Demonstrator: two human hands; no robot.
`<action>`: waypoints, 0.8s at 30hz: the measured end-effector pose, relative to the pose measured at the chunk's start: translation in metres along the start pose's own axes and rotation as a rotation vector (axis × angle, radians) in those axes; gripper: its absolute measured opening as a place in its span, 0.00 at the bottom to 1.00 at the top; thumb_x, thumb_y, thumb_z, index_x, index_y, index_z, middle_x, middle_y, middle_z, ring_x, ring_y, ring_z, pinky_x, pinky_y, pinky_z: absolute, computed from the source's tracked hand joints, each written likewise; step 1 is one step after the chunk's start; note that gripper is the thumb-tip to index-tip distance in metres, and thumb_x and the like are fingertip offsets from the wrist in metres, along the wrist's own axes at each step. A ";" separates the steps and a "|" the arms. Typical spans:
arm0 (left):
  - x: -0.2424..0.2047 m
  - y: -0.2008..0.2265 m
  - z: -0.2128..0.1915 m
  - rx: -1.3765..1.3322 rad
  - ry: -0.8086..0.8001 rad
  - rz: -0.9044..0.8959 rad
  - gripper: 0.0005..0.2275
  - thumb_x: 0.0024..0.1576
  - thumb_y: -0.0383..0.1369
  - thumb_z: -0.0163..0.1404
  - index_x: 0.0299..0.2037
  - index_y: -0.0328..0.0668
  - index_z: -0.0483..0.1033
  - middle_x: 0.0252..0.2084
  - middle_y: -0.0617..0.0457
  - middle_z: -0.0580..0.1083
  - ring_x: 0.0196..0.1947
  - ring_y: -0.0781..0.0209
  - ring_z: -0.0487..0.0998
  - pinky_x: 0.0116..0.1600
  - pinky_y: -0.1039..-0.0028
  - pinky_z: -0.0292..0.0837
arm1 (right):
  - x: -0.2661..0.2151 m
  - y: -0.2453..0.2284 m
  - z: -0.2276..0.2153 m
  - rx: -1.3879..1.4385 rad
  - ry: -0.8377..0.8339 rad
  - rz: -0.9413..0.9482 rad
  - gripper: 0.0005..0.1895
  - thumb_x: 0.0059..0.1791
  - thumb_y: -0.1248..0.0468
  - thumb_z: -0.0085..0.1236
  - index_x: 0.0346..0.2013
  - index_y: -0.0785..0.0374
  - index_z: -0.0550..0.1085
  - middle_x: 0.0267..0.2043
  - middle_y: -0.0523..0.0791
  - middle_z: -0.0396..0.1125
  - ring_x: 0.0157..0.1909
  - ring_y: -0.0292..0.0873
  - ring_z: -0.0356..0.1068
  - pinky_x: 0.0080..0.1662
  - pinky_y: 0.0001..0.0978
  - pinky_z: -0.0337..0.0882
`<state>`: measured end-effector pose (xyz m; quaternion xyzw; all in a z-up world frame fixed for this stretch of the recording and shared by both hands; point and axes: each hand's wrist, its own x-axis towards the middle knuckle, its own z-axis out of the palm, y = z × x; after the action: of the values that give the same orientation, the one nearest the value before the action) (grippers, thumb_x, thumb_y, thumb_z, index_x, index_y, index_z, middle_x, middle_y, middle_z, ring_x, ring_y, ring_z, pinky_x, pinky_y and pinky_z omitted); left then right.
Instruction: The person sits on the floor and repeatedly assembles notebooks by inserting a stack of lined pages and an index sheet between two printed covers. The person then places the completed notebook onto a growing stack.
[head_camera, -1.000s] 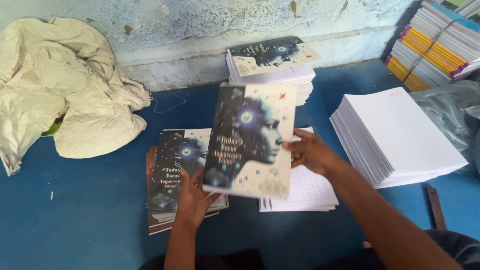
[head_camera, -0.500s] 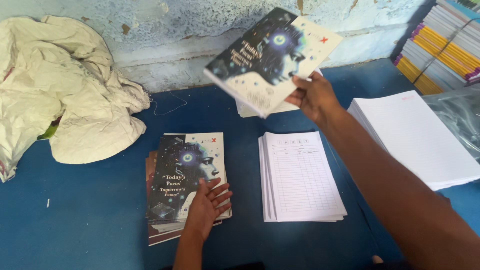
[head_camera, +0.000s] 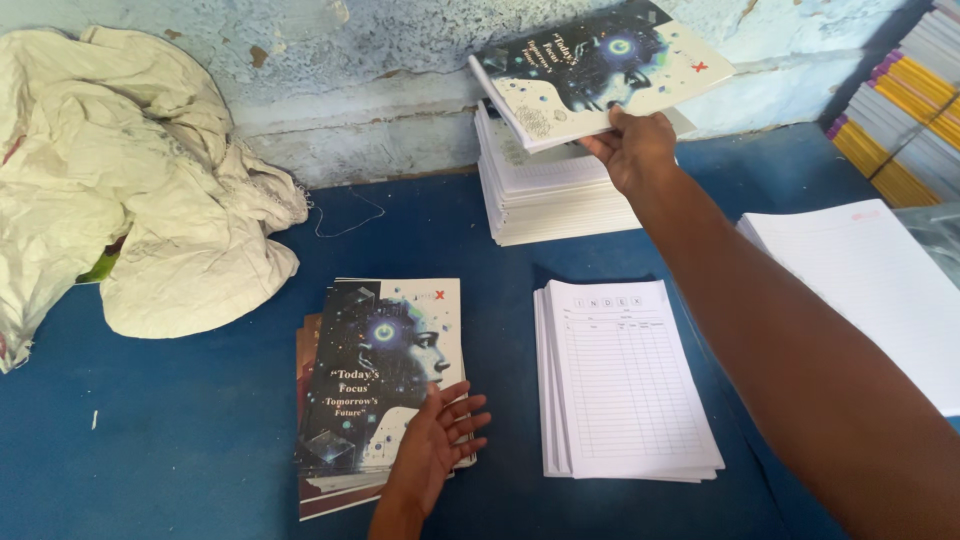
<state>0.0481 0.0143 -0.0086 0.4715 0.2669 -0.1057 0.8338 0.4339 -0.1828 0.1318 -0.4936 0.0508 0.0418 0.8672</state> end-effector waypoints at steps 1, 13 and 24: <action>0.001 0.000 0.000 -0.009 0.002 -0.004 0.33 0.59 0.58 0.32 0.62 0.40 0.69 0.55 0.42 0.76 0.54 0.52 0.77 0.55 0.62 0.74 | 0.007 0.004 0.001 0.021 0.006 0.005 0.12 0.55 0.71 0.44 0.52 0.70 0.59 0.49 0.57 0.67 0.47 0.53 0.77 0.46 0.42 0.82; 0.007 0.001 -0.001 -0.032 0.032 -0.062 0.34 0.58 0.60 0.30 0.63 0.40 0.68 0.55 0.42 0.76 0.54 0.52 0.77 0.55 0.62 0.74 | 0.041 0.072 -0.016 0.060 0.100 0.000 0.15 0.53 0.73 0.47 0.53 0.72 0.59 0.50 0.58 0.66 0.47 0.56 0.76 0.44 0.49 0.85; 0.006 0.002 0.004 -0.050 0.037 -0.040 0.34 0.58 0.59 0.32 0.61 0.39 0.69 0.53 0.41 0.76 0.53 0.51 0.78 0.53 0.62 0.75 | 0.050 0.096 -0.027 -0.049 0.120 0.063 0.17 0.54 0.71 0.49 0.55 0.76 0.59 0.51 0.58 0.66 0.48 0.54 0.77 0.47 0.43 0.82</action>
<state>0.0548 0.0125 -0.0089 0.4470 0.2940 -0.1071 0.8380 0.4707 -0.1558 0.0294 -0.5147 0.1172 0.0408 0.8483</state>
